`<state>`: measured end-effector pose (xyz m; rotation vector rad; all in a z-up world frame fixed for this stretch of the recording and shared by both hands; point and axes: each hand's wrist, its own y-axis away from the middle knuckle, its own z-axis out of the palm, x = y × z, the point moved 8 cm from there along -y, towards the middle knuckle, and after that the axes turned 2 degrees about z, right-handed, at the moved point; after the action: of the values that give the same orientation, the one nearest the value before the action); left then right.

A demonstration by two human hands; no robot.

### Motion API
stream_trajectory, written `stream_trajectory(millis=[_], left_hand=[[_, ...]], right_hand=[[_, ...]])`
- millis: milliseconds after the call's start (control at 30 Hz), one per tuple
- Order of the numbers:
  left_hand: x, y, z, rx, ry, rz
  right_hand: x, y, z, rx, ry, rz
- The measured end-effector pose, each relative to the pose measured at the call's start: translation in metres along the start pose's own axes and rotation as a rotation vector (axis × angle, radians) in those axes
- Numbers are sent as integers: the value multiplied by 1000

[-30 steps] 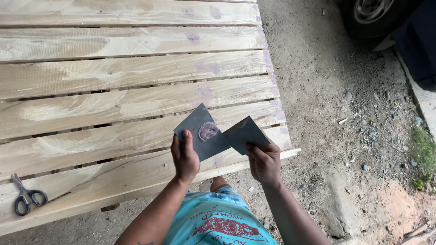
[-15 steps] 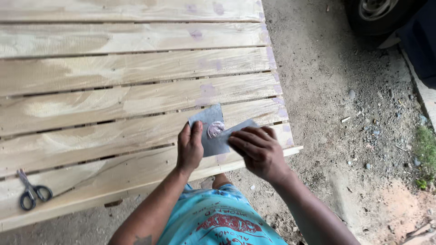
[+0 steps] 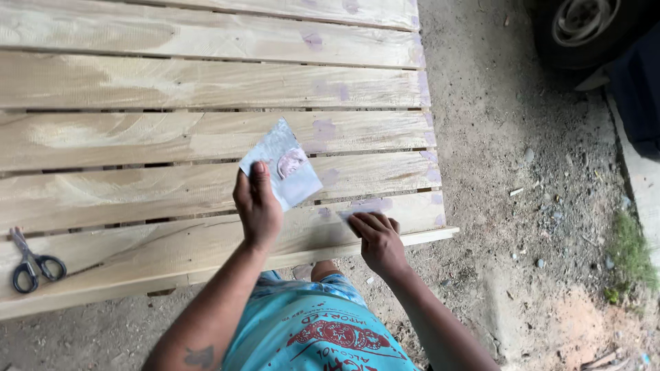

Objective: The person squeezes a pink paste from a tube onto a metal plate, then uses a putty knife to spread the paste into the gaps between the slats of a wooden pallet. The person repeatedly scoops paste and fills gaps along the length of the pallet.

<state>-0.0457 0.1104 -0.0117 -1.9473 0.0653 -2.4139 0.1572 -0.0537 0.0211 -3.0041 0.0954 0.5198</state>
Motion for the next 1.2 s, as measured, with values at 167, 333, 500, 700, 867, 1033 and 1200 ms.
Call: stream_trajectory(millis=[167, 333, 500, 700, 867, 1033, 1200], left_hand=[[-20, 3, -21, -22, -75, -47], [-48, 40, -31, 2, -57, -194], [-45, 38, -32, -65, -63, -168], [-40, 26, -45, -56, -69, -172], [-41, 23, -54, -53, -79, -165], [-47, 29, -62, -47, -25, -190], [-52, 36, -76, -9, -54, -209]], right_hand=[[16, -1, 34, 97, 14, 51], [6, 6, 61, -58, 56, 130], [6, 3, 57, -202, 27, 182], [16, 16, 57, -450, 31, 217], [93, 3, 8, -256, 13, 519], [152, 15, 1, -387, 123, 948], [119, 2, 36, -548, 188, 805]])
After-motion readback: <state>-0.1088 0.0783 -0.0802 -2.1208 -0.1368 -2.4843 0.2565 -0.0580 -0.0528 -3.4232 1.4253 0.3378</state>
